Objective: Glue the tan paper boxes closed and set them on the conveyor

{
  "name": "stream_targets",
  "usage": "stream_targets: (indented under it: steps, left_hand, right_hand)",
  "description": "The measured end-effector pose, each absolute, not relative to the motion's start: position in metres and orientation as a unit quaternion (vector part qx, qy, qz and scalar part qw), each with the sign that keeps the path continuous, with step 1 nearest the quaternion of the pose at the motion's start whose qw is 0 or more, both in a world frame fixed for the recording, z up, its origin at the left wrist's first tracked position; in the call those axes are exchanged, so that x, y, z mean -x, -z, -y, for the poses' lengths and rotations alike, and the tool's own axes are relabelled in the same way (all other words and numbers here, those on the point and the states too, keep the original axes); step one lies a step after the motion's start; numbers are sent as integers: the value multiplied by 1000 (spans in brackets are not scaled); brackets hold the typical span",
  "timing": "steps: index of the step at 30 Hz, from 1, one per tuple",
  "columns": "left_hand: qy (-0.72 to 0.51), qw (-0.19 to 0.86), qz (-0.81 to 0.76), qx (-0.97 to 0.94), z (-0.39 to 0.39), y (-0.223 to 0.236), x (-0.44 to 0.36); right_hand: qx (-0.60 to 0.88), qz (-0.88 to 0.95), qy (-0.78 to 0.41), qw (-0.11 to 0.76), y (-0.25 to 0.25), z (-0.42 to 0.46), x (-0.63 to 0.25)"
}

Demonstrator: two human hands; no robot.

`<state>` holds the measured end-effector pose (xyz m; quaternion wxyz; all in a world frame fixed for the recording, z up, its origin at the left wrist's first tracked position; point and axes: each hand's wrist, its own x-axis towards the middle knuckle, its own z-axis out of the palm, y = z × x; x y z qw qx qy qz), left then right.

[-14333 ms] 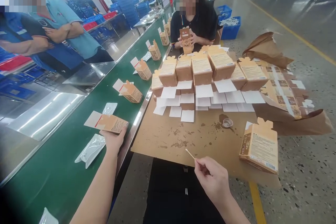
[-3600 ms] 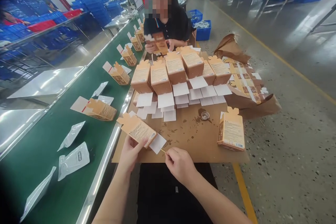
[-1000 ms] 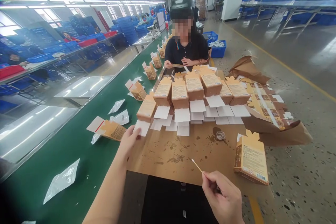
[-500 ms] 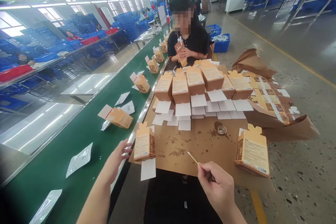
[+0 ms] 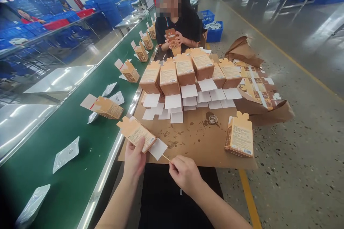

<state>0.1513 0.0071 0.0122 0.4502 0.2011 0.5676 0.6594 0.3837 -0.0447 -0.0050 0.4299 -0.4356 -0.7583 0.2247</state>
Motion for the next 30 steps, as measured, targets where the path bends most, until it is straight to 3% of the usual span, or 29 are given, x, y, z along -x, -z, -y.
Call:
stream_targets:
  steps: [8, 18, 30]
  left_hand:
    - [-628, 422, -612, -230, 6, -9, -159]
    - [-529, 295, -684, -407, 31, -5, -169]
    - [-529, 307, -692, -384, 25, -15, -141]
  right_hand:
    - [447, 770, -235, 390, 16, 31, -368]
    - [491, 695, -215, 480, -14, 51, -420]
    - [508, 620, -247, 545, -28, 62, -419]
